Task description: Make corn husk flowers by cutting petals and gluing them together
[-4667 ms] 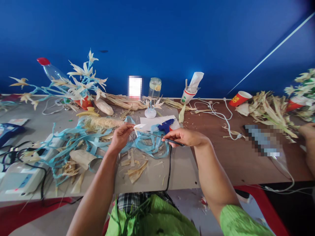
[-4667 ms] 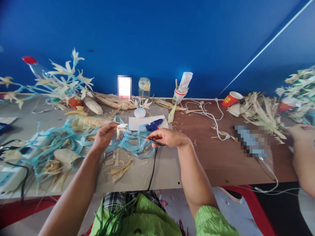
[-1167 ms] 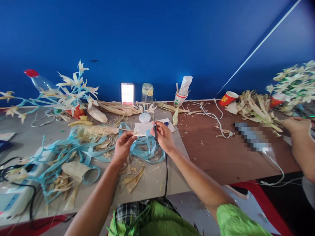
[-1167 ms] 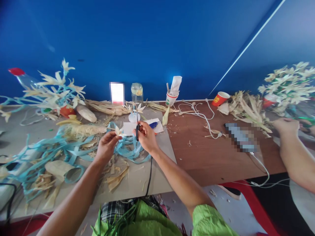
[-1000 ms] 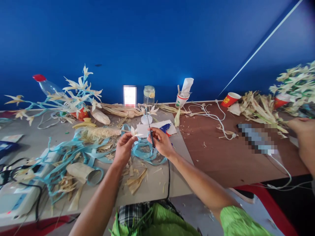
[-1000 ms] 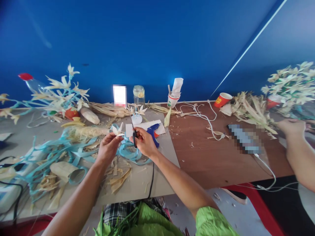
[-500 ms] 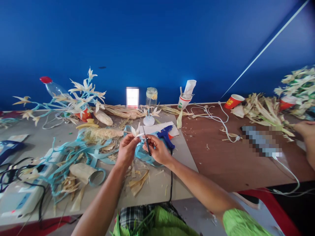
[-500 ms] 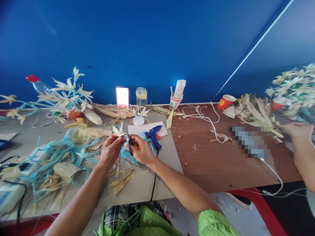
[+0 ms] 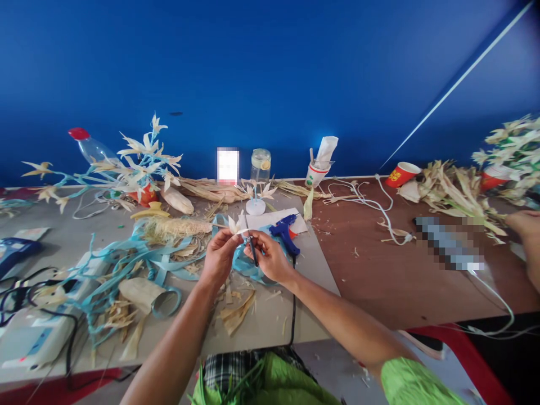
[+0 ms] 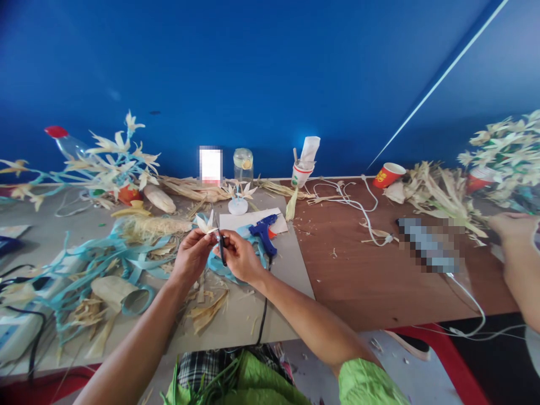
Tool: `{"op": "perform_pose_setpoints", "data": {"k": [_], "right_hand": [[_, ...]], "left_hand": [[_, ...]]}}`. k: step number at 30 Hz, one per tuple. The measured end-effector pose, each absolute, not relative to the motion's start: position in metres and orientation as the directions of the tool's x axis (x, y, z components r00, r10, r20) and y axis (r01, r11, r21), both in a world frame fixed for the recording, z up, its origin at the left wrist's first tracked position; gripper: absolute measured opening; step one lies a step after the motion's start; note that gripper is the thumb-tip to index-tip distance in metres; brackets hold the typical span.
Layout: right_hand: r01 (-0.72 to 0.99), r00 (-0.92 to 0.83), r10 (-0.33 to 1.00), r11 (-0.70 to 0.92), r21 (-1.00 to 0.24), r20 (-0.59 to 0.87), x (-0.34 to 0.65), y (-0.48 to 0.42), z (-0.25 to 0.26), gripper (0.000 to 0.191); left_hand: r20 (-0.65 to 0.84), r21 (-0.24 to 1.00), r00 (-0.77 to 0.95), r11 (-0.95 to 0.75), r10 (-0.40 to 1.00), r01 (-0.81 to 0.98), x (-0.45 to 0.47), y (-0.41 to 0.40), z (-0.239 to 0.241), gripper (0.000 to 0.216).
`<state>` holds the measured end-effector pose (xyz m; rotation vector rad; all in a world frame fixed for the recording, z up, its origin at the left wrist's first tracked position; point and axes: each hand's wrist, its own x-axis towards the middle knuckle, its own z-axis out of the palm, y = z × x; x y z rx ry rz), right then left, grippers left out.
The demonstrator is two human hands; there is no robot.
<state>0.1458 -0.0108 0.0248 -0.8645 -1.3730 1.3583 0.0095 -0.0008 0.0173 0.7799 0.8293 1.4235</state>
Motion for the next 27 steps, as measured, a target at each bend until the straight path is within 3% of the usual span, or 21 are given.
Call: {"op": "perform_pose_setpoints", "data": {"k": [17,27], "right_hand": [[-0.15,-0.168,0.978,0.102,-0.983,0.127,0.1463,-0.0073,0.0211,0.039],[-0.16,-0.257,0.959,0.078,-0.984,0.118,0.1444,-0.0102,0.0263,0.038]], "left_hand": [[-0.017,0.833,-0.026,0.0,1.0,-0.553,0.0081,-0.0008,0.0155,0.018],[-0.018,0.821,-0.015,0.006,1.0,-0.57,0.0089,-0.0011,0.0175,0.016]]}}
